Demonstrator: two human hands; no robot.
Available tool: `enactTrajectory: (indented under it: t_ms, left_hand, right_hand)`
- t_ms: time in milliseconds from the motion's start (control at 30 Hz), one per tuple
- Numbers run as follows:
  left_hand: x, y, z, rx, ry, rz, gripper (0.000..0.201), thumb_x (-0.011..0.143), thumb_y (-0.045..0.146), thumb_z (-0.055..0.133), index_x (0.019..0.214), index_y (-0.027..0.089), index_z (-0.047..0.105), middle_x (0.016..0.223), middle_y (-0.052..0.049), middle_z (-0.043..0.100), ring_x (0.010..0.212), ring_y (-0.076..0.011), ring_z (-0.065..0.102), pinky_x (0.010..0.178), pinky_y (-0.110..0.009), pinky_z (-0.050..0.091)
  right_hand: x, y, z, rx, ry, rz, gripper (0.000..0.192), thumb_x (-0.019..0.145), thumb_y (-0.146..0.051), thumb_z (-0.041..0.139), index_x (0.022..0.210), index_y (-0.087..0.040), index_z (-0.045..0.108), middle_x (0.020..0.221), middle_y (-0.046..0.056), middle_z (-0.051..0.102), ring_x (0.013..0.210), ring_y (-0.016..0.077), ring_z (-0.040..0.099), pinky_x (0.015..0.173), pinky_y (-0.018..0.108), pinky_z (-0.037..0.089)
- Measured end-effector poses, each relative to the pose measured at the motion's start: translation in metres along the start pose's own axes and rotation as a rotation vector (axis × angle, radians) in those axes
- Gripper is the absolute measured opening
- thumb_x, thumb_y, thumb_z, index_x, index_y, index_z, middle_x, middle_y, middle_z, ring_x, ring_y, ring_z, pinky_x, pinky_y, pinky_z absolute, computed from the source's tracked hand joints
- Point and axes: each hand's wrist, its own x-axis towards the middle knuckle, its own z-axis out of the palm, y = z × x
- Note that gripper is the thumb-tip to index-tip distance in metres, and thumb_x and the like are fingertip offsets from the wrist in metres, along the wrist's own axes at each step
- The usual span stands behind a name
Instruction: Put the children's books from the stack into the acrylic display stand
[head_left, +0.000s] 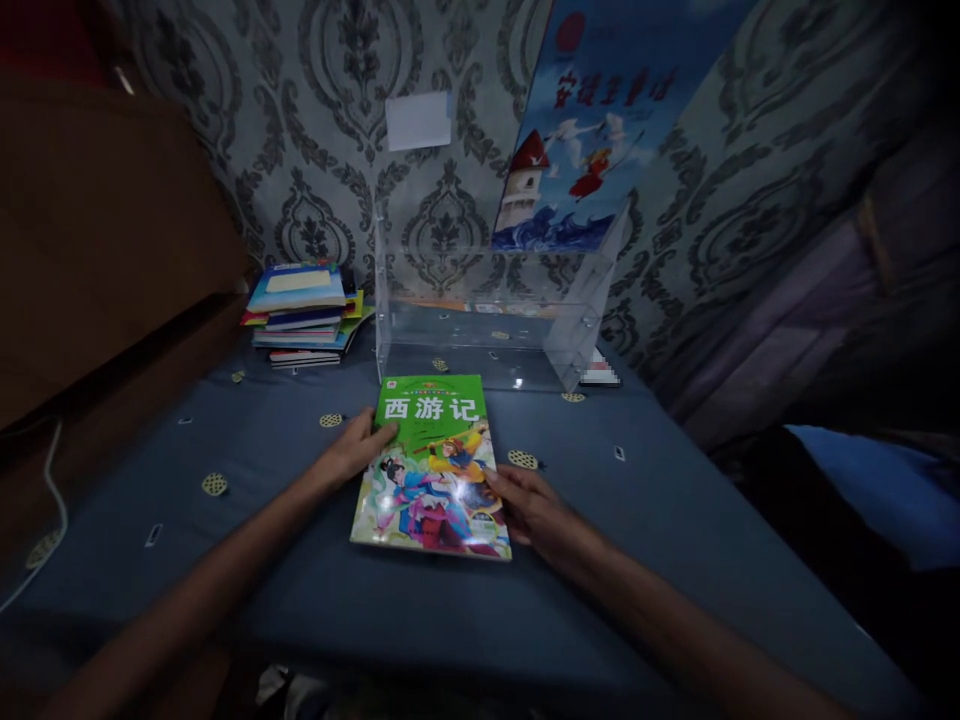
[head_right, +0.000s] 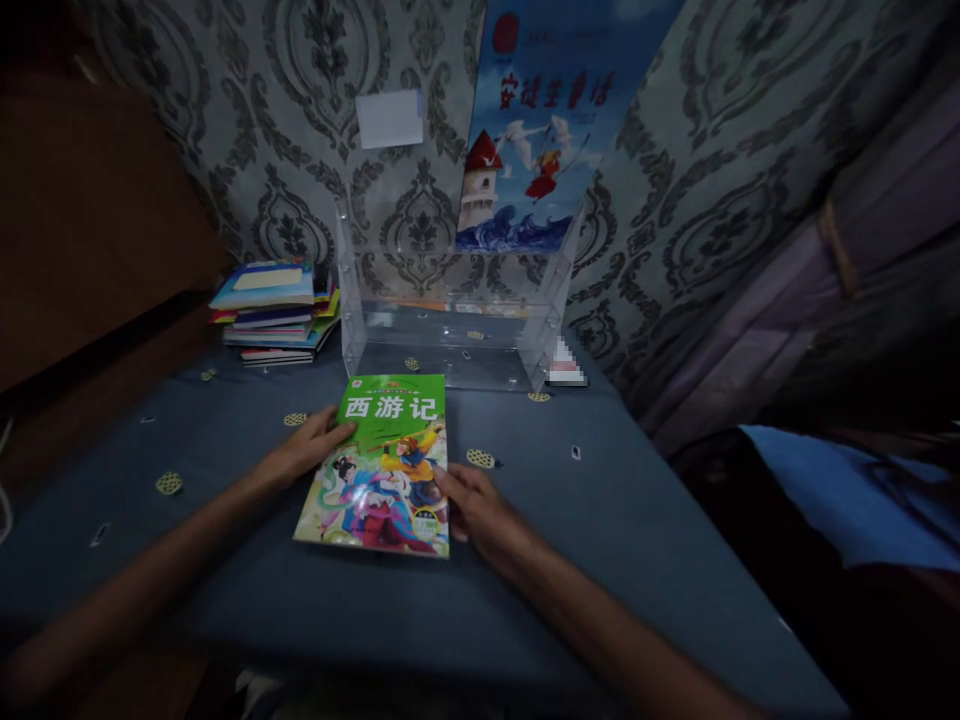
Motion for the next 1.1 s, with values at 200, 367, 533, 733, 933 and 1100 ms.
enactTrajectory:
  t_ms: [200, 367, 533, 733, 933, 1100]
  left_hand:
    - [-0.004, 0.01, -0.017, 0.995, -0.04, 0.314, 0.023, 0.093, 0.036, 0.052, 0.103, 0.019, 0.065, 0.101, -0.011, 0.069, 0.096, -0.027, 0.067, 0.085, -0.037, 0.05]
    - [0.001, 0.002, -0.008, 1.033, -0.063, 0.434, 0.037, 0.097, 0.027, 0.046, 0.13, 0.014, 0.057, 0.138, -0.018, 0.058, 0.127, -0.0303, 0.056, 0.105, -0.046, 0.045]
    - [0.006, -0.007, -0.004, 1.066, -0.065, 0.475, 0.042, 0.098, 0.026, 0.045, 0.136, 0.01, 0.054, 0.147, -0.021, 0.051, 0.137, -0.0338, 0.048, 0.11, -0.053, 0.041]
    - [0.011, 0.003, 0.013, 1.086, -0.093, 0.602, 0.039, 0.096, 0.02, 0.044, 0.131, 0.01, 0.058, 0.143, -0.02, 0.056, 0.133, -0.0302, 0.052, 0.111, -0.047, 0.043]
    - [0.026, 0.015, 0.045, 1.074, -0.166, 0.699, 0.04, 0.095, 0.019, 0.043, 0.131, 0.008, 0.057, 0.139, -0.019, 0.059, 0.13, -0.0281, 0.055, 0.112, -0.044, 0.043]
    - [0.038, 0.027, 0.075, 1.005, -0.245, 0.755, 0.039, 0.096, 0.018, 0.042, 0.129, 0.009, 0.059, 0.138, -0.019, 0.059, 0.129, -0.028, 0.055, 0.112, -0.046, 0.042]
  right_hand:
    - [0.006, -0.004, -0.015, -0.139, -0.029, 0.023, 0.052, 0.063, -0.064, 0.079, 0.074, -0.018, 0.058, 0.059, -0.002, 0.06, 0.046, 0.0095, 0.051, 0.038, 0.021, 0.038]
    - [0.005, -0.014, -0.03, -0.541, 0.123, -0.167, 0.039, 0.072, -0.058, 0.071, 0.075, -0.02, 0.06, 0.051, -0.003, 0.06, 0.043, 0.0132, 0.054, 0.041, 0.024, 0.04]
    - [0.019, -0.027, -0.042, -0.81, 0.265, -0.479, 0.019, 0.084, -0.039, 0.06, 0.084, -0.023, 0.069, 0.076, 0.003, 0.073, 0.068, 0.0194, 0.065, 0.06, 0.029, 0.047]
    - [0.071, -0.026, -0.056, -0.693, 0.282, -0.625, 0.025, 0.086, -0.027, 0.052, 0.105, -0.023, 0.067, 0.105, 0.006, 0.075, 0.096, 0.0244, 0.068, 0.087, 0.04, 0.053]
    - [0.1, -0.016, -0.068, -0.609, 0.212, -0.679, 0.031, 0.089, -0.02, 0.047, 0.115, -0.021, 0.063, 0.119, 0.008, 0.071, 0.116, 0.0217, 0.064, 0.106, 0.043, 0.046]
    - [0.115, -0.016, -0.072, -0.659, 0.166, -0.695, 0.038, 0.091, -0.018, 0.045, 0.125, -0.019, 0.059, 0.13, 0.01, 0.065, 0.124, 0.0207, 0.059, 0.111, 0.044, 0.042]
